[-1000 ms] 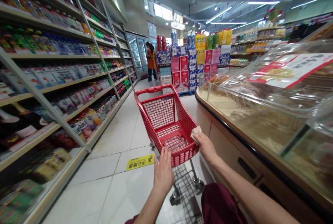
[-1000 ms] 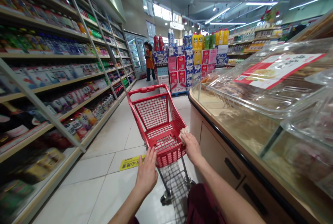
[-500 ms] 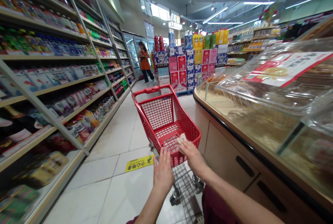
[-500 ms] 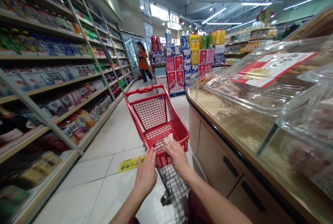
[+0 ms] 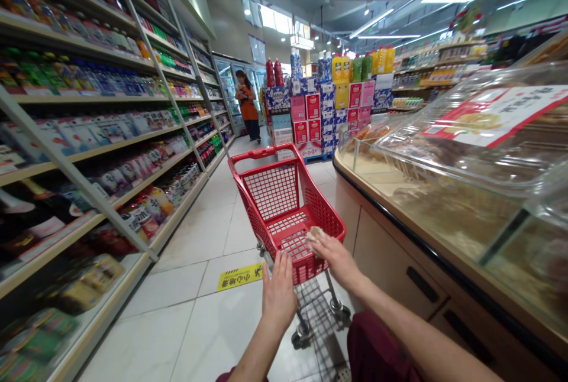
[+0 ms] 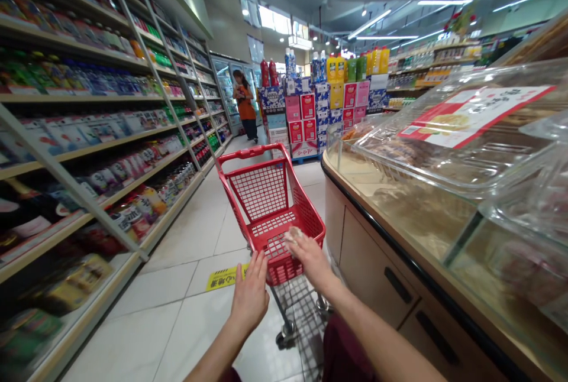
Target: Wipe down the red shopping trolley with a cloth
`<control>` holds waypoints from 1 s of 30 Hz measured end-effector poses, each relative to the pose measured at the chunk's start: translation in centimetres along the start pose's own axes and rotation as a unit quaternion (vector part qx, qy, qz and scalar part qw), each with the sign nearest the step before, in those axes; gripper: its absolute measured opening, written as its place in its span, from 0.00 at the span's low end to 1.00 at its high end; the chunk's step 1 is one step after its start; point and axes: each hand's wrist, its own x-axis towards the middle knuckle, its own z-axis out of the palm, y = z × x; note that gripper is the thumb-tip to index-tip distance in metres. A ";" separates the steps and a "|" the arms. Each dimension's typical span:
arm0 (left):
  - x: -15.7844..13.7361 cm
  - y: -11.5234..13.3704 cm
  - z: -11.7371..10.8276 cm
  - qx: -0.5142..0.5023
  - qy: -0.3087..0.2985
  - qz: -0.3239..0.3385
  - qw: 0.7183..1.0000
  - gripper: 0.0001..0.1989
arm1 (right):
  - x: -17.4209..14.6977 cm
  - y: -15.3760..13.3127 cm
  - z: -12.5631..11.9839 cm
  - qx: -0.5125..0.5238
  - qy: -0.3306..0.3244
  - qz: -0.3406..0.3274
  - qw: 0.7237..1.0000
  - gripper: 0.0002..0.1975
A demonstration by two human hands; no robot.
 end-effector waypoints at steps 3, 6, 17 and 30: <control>0.0 0.0 -0.1 0.004 0.000 0.005 1.000 0.31 | 0.2 2.0 -0.8 -0.037 0.031 0.109 0.993 0.18; 0.0 0.3 0.2 0.003 0.010 0.000 1.000 0.31 | -0.2 1.1 -0.3 -0.011 0.042 0.065 0.997 0.19; -0.1 0.3 0.0 -0.011 -0.001 -0.008 1.000 0.30 | -0.1 1.2 -0.6 -0.016 0.034 0.087 0.996 0.17; -0.4 0.6 -0.2 -0.015 0.008 -0.011 1.000 0.30 | 0.2 -0.2 0.0 -0.022 0.000 0.055 0.998 0.18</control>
